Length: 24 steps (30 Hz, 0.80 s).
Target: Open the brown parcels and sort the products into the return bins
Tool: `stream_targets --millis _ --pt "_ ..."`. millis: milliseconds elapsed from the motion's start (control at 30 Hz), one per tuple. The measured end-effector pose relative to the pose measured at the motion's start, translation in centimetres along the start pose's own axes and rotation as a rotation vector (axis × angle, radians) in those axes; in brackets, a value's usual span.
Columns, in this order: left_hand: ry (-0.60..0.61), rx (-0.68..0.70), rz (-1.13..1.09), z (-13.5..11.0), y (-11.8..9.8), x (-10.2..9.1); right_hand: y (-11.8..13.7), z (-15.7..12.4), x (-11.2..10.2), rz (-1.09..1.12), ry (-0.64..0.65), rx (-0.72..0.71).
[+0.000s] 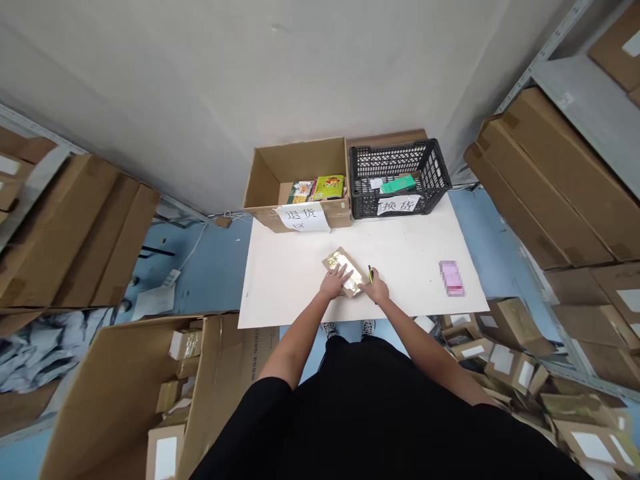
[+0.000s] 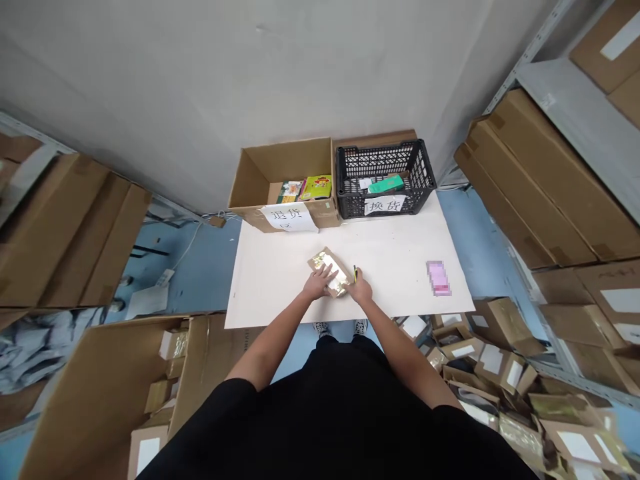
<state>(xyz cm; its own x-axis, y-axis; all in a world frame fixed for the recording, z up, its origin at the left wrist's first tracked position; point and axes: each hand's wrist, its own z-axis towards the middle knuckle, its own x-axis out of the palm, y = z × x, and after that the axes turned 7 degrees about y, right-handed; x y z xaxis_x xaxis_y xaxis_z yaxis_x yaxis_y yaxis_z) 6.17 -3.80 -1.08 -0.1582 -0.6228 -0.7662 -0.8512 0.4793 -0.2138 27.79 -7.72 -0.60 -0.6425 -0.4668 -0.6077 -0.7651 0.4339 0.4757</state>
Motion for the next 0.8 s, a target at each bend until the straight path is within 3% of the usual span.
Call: stream_targets --millis 100,200,300,367,500,800 --pt "-0.063 -0.299 -0.033 1.4 -2.7 1.1 0.3 0.9 -0.6 -0.029 -0.011 0.032" --pt "-0.067 -0.5 -0.096 2.3 -5.8 2.0 1.3 3.3 -3.3 -0.02 -0.09 0.066" --pt "-0.063 -0.494 -0.119 2.5 -7.0 2.4 1.2 4.4 -5.5 0.047 -0.118 0.033" --pt "-0.061 -0.483 -0.12 2.5 -7.0 2.4 0.4 3.9 -6.0 0.078 -0.071 -0.024" --pt "-0.058 -0.488 -0.126 2.6 -6.3 2.3 -1.4 1.9 -5.3 0.022 0.082 -0.126" --pt "-0.06 -0.47 -0.135 2.8 -6.0 2.0 -0.4 1.1 -5.0 -0.18 0.087 -0.136"
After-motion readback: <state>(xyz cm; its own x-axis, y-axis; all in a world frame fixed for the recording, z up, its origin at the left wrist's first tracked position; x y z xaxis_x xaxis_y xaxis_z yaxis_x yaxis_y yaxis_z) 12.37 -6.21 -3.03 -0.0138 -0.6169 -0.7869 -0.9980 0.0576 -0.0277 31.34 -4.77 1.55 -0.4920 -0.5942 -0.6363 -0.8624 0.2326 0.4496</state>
